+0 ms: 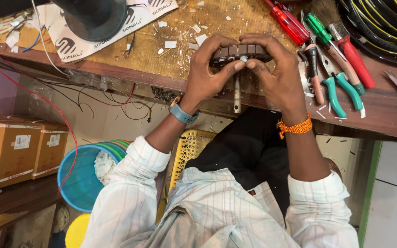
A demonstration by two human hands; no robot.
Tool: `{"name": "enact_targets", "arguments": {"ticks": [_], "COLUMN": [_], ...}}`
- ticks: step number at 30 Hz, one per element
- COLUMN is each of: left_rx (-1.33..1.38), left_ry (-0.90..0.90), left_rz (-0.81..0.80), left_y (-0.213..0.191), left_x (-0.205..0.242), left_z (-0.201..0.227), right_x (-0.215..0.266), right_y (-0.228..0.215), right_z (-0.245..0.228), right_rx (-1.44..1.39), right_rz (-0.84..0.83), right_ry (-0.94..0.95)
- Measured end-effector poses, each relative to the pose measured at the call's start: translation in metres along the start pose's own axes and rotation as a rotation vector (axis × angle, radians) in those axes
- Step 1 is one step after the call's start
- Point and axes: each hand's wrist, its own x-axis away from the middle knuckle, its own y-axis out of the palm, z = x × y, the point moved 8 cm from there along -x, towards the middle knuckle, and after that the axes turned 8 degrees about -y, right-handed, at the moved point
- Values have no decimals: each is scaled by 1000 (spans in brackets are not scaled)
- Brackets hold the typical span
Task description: The person assembles a circular electrical component by inserting small white plastic pieces into slots around a copper-wound core. They use a screwdriver to press the pieces into place and scissors to trim excess material from the plastic pieces.
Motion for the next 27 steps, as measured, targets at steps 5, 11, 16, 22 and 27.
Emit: {"name": "enact_targets", "arguments": {"ticks": [5, 11, 16, 22, 27], "left_rx": [38, 31, -12, -14, -46], "left_ry": [9, 11, 48, 97, 41], "left_rz": [-34, -61, -33, -55, -57], "left_y": [1, 2, 4, 5, 5], "left_x": [0, -1, 0, 0, -3], "left_z": [0, -9, -5, 5, 1], "right_x": [2, 2, 6, 14, 14], "right_y": [1, 5, 3, -1, 0], "right_z": [-2, -2, -2, 3, 5], "right_rx": [29, 59, 94, 124, 105], "right_rz": [-12, -18, -16, -14, 27], "right_ry": [-17, -29, -47, -53, -69]}}
